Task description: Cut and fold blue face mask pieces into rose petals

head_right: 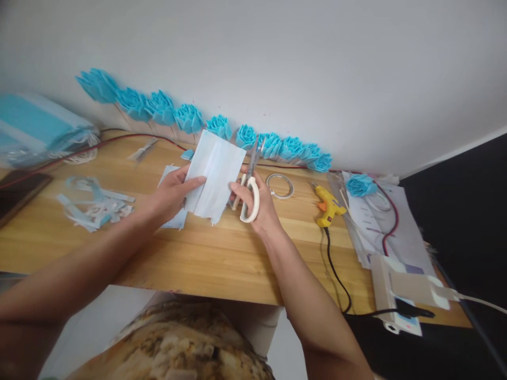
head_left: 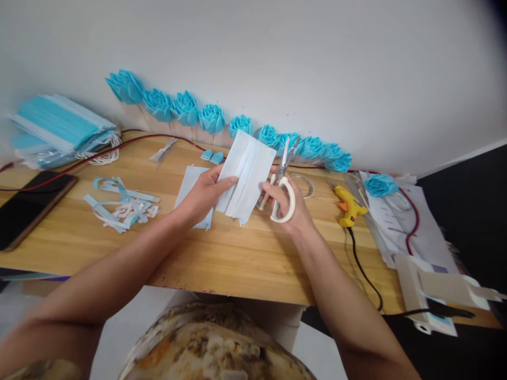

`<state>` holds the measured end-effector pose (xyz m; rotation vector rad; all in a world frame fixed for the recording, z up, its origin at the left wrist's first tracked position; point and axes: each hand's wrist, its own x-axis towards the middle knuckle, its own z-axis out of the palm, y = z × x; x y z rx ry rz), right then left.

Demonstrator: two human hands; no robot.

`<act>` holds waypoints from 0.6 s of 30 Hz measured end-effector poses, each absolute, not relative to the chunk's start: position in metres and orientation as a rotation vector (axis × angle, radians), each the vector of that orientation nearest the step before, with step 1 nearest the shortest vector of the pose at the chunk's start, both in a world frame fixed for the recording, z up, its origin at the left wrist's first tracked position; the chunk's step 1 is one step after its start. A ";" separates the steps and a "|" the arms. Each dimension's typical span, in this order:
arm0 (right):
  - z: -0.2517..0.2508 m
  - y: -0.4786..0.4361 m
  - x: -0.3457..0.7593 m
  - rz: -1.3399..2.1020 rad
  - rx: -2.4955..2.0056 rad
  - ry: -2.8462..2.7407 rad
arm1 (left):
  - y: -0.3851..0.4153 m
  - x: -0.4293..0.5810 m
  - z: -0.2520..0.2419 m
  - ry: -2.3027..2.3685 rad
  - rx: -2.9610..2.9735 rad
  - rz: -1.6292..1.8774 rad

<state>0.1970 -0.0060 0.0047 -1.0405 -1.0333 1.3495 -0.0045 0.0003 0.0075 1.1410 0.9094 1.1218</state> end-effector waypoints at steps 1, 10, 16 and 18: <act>0.003 -0.006 0.196 1.340 -1.045 -1.067 | 0.000 -0.004 0.008 0.899 1.132 1.118; 0.002 -0.010 0.194 1.310 -1.022 -1.160 | 0.002 -0.003 0.006 0.987 1.088 1.141; 0.005 -0.008 0.199 1.309 -1.046 -1.105 | 0.002 -0.002 0.007 1.015 1.020 1.188; 0.004 -0.008 0.199 1.315 -1.031 -1.106 | 0.002 -0.002 0.007 1.033 1.021 1.195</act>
